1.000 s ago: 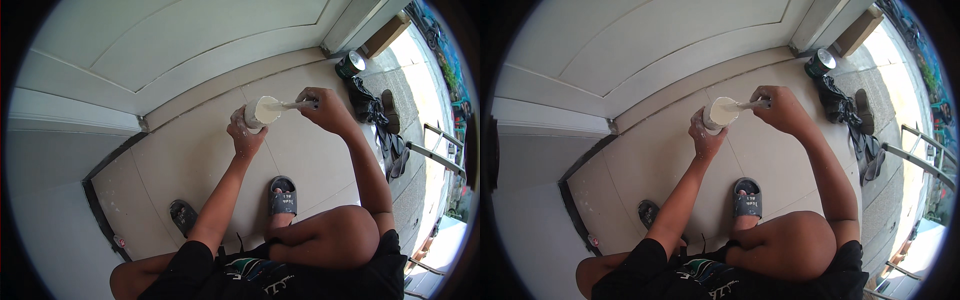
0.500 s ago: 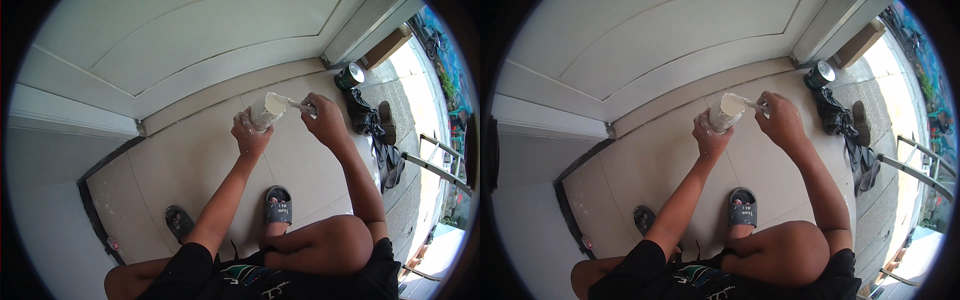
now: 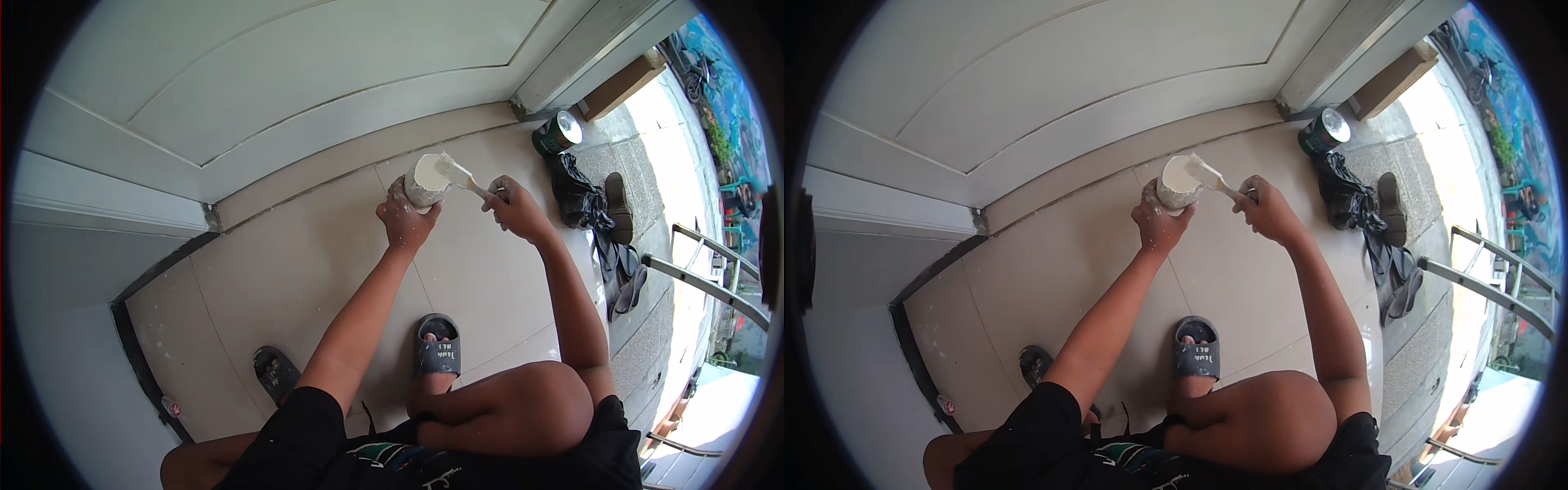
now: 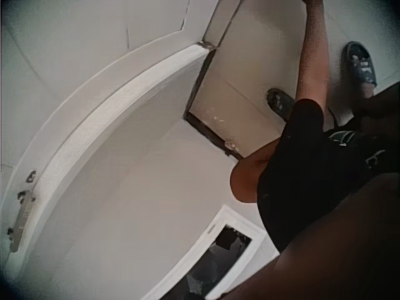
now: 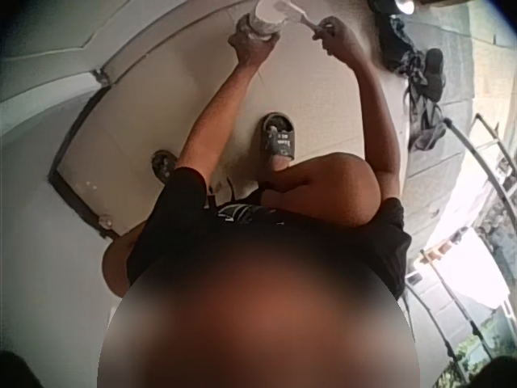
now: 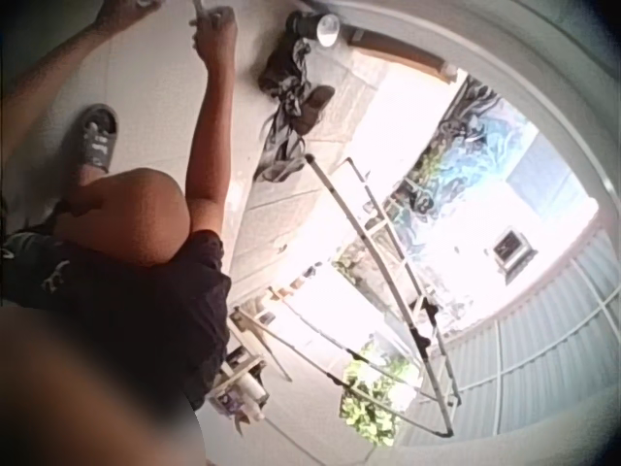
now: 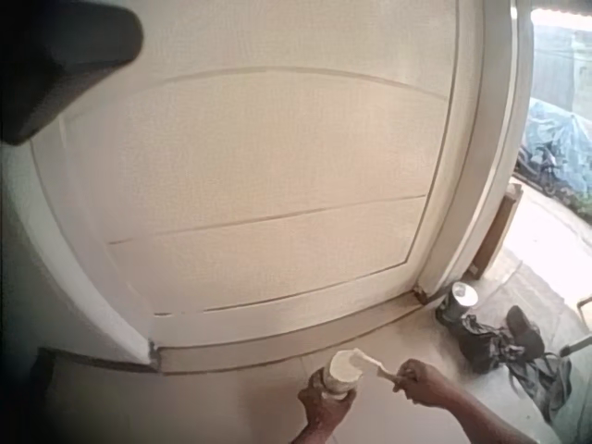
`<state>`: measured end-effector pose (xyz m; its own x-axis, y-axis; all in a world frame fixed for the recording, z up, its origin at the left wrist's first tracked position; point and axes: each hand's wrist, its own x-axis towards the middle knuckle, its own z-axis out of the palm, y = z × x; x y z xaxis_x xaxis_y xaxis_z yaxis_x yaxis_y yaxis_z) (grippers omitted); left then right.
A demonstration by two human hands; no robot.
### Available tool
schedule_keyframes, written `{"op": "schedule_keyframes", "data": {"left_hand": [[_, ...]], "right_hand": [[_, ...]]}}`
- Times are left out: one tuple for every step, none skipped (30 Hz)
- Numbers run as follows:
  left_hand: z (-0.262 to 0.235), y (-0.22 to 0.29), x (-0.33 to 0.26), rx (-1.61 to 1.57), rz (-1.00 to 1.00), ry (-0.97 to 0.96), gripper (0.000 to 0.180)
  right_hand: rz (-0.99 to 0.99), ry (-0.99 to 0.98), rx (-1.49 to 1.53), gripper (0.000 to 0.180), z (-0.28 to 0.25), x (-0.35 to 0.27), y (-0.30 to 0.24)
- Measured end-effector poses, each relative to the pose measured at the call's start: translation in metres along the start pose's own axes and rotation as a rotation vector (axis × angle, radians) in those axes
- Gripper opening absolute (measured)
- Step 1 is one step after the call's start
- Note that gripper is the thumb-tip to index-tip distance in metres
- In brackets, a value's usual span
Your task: The person paints the bottom of a white door using a paintbrush dipped into white paint from a small container.
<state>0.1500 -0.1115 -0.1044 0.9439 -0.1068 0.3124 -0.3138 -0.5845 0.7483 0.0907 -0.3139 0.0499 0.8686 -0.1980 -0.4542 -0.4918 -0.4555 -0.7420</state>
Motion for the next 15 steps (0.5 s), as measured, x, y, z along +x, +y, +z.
{"op": "schedule_keyframes", "data": {"left_hand": [[0.004,0.000,0.001,0.024,-0.004,-0.014,0.086],[0.009,-0.004,0.001,0.024,-0.002,-0.014,0.086],[0.012,-0.009,0.000,-0.009,-0.060,-0.067,0.086],[0.014,-0.014,0.000,-0.041,-0.118,-0.120,0.086],[0.017,-0.017,-0.001,-0.044,-0.114,-0.124,0.086],[0.019,-0.019,-0.003,-0.082,-0.138,-0.176,0.086],[0.020,-0.020,-0.005,-0.118,-0.161,-0.228,0.086],[0.019,-0.026,-0.011,-0.113,-0.157,-0.231,0.086],[0.019,-0.031,-0.019,-0.014,-0.081,-0.214,0.086],[0.019,-0.037,-0.027,0.086,-0.005,-0.196,0.087],[0.016,-0.042,-0.029,0.089,-0.001,-0.199,0.087],[0.016,-0.042,-0.030,0.095,0.038,-0.260,0.087],[0.017,-0.041,-0.032,0.102,0.077,-0.322,0.088],[0.013,-0.045,-0.034,0.135,0.123,-0.282,0.091],[0.013,-0.050,-0.037,0.141,0.128,-0.289,0.091]], "right_hand": [[0.003,0.006,-0.001,0.018,-0.002,0.004,0.003],[0.004,0.038,0.085,0.019,-0.003,0.009,0.004],[0.005,0.070,0.173,0.020,-0.004,0.015,0.005],[0.002,0.070,0.175,0.020,-0.006,0.023,0.006],[0.010,0.091,0.168,0.022,-0.010,0.033,0.011],[0.016,0.116,0.160,0.023,-0.016,0.044,0.015],[0.017,0.124,0.161,0.023,-0.019,0.058,0.020],[0.058,0.120,0.200,0.024,-0.017,0.076,0.025],[0.101,0.120,0.237,0.025,-0.016,0.090,0.030],[0.105,0.126,0.241,0.025,-0.014,0.102,0.035],[0.110,0.157,0.220,0.024,-0.011,0.116,0.039],[0.119,0.197,0.200,0.024,-0.013,0.127,0.045],[0.125,0.209,0.208,0.024,-0.015,0.140,0.051],[0.092,0.225,0.248,0.023,-0.009,0.154,0.054],[0.061,0.244,0.285,0.022,-0.002,0.166,0.054]]}}
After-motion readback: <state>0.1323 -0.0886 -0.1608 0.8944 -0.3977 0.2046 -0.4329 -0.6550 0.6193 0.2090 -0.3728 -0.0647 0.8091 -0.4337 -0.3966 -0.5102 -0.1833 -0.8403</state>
